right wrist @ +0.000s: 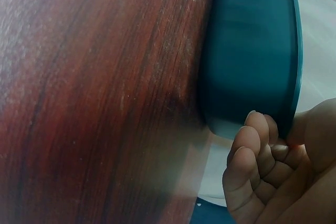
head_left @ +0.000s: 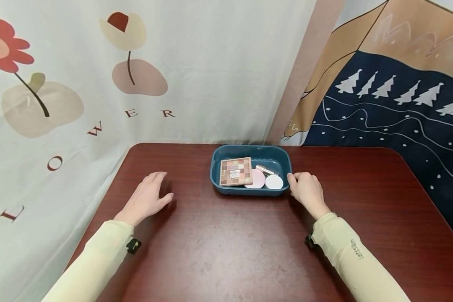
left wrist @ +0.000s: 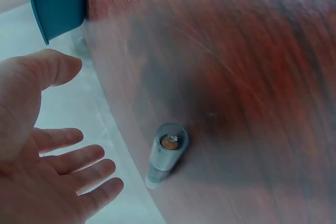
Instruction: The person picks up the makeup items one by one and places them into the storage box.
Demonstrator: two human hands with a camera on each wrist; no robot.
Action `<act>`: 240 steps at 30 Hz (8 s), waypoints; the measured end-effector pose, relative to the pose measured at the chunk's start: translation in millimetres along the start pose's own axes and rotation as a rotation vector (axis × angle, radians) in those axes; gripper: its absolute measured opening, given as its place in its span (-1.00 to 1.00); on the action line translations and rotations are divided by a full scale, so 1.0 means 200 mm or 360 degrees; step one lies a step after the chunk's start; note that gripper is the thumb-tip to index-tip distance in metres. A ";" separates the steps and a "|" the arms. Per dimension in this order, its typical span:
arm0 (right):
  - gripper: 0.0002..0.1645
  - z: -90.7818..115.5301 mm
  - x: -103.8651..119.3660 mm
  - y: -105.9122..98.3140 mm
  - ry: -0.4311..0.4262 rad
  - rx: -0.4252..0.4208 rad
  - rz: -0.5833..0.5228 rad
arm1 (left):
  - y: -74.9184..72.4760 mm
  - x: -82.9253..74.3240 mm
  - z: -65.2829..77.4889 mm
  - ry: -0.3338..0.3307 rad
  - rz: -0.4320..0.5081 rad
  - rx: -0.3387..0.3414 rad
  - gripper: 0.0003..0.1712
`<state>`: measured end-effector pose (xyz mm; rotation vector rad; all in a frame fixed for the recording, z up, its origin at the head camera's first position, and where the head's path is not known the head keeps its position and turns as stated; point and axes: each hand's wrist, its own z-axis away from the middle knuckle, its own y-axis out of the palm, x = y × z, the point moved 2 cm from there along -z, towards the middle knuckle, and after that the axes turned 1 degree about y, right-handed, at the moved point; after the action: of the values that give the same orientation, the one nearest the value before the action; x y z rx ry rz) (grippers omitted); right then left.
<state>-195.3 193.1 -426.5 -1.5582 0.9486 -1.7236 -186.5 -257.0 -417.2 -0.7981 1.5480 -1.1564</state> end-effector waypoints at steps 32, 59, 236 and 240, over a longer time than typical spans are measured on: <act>-0.44 0.00 0.00 0.00 0.0004 0.0002 -0.0024 | 0.01 0.12 0.04 -0.0224 -0.0022 -0.0041 -0.24; -0.43 0.00 -0.01 0.00 0.0010 -0.0010 -0.0016 | 0.04 0.17 0.04 -0.0416 -0.0025 0.0056 -0.46; -0.44 0.00 -0.01 0.01 0.0001 -0.0043 -0.0021 | -0.03 -0.53 -0.26 0.0335 -0.0007 -0.0276 -0.80; -0.45 0.00 -0.01 0.01 0.0002 -0.0047 -0.0019 | -0.03 -0.55 -0.26 0.0329 -0.0002 -0.0273 -0.78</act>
<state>-195.3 193.3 -428.8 -1.5852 0.9713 -1.7262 -206.8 -145.5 -373.3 -0.8117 1.8372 -1.1468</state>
